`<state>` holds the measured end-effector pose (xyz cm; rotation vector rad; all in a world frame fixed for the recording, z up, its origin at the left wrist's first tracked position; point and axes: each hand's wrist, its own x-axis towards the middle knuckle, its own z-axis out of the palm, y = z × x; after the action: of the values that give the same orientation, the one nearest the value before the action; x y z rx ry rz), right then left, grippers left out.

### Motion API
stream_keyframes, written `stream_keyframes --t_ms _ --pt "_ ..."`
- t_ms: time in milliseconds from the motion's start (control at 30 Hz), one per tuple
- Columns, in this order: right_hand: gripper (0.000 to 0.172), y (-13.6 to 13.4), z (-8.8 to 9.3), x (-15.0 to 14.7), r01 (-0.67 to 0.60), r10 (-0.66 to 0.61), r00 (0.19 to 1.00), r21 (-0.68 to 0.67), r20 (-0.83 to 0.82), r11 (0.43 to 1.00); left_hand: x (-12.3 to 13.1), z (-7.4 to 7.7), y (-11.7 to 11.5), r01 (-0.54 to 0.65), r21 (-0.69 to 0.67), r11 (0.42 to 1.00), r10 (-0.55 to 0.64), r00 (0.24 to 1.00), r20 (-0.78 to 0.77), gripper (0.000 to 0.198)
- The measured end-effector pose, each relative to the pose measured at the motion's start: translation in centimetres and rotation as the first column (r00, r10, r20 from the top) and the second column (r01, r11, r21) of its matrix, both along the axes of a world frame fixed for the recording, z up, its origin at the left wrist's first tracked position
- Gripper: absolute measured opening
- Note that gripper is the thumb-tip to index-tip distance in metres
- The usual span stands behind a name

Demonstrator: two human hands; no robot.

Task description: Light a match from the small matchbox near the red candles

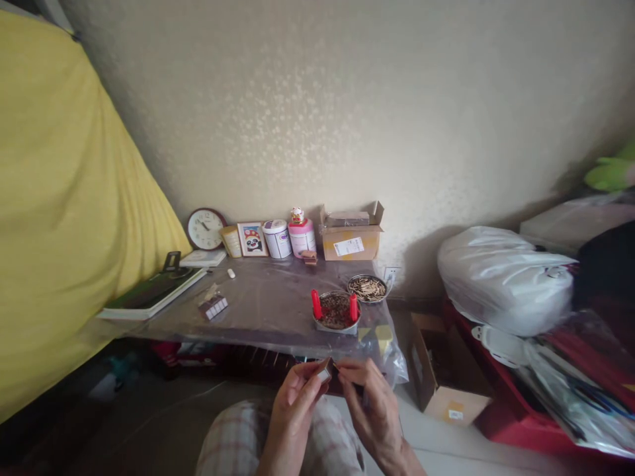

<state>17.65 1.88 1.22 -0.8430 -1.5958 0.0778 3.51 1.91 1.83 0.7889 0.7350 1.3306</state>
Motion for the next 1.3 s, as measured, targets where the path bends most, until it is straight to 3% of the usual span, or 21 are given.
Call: stream_keyframes --t_ms 200,267,333,433,533,667,767,867,1000,1300 --pt "0.028 -1.2 1.6 0.4 0.061 -0.059 0.998 0.094 -0.019 0.994 -0.2 -0.1 0.2 -0.061 -0.037 0.997 0.060 0.998 -0.028 0.024" --pt "0.033 -0.9 1.0 0.7 0.013 -0.018 0.999 0.131 0.031 0.991 -0.1 0.1 0.2 -0.068 -0.039 0.997 0.067 0.997 -0.028 0.024" --pt "0.027 0.5 -0.4 1.1 -0.028 0.016 0.990 0.084 0.143 0.996 0.0 0.3 0.1 -0.060 -0.028 0.998 0.060 0.998 -0.034 0.025" --pt "0.011 3.2 -2.7 2.2 0.264 -0.265 0.964 -0.076 -0.004 0.961 -0.2 0.2 0.0 -0.059 -0.035 0.998 0.057 0.997 -0.054 0.029" --pt "0.010 4.7 -3.8 3.7 0.337 -0.356 0.926 -0.151 -0.123 0.929 -0.5 -0.5 0.1 -0.063 -0.076 0.995 0.058 0.996 -0.062 0.032" --pt "0.012 4.3 -3.1 4.5 0.220 -0.302 0.894 -0.262 -0.331 0.940 -0.4 -0.8 0.2 -0.068 -0.119 0.990 0.064 0.997 -0.044 0.036" --pt "0.008 3.1 -2.3 3.7 0.142 -0.239 0.897 -0.270 -0.372 0.953 -0.1 -0.5 0.2 -0.081 -0.121 0.989 0.076 0.996 -0.043 0.035" --pt "0.003 1.6 -1.6 2.2 0.080 -0.146 0.941 -0.219 -0.305 0.972 0.1 -0.1 0.2 -0.068 -0.091 0.994 0.064 0.997 -0.041 0.030" --pt "0.011 0.2 -0.9 0.4 0.002 -0.019 0.988 -0.106 -0.153 0.994 0.4 0.0 0.1 -0.019 -0.017 1.000 0.019 1.000 -0.007 0.021" --pt "0.030 -0.8 1.0 0.3 0.022 -0.027 0.999 0.152 0.035 0.988 0.2 0.3 -0.1 -0.066 -0.051 0.996 0.065 0.998 -0.019 0.025"
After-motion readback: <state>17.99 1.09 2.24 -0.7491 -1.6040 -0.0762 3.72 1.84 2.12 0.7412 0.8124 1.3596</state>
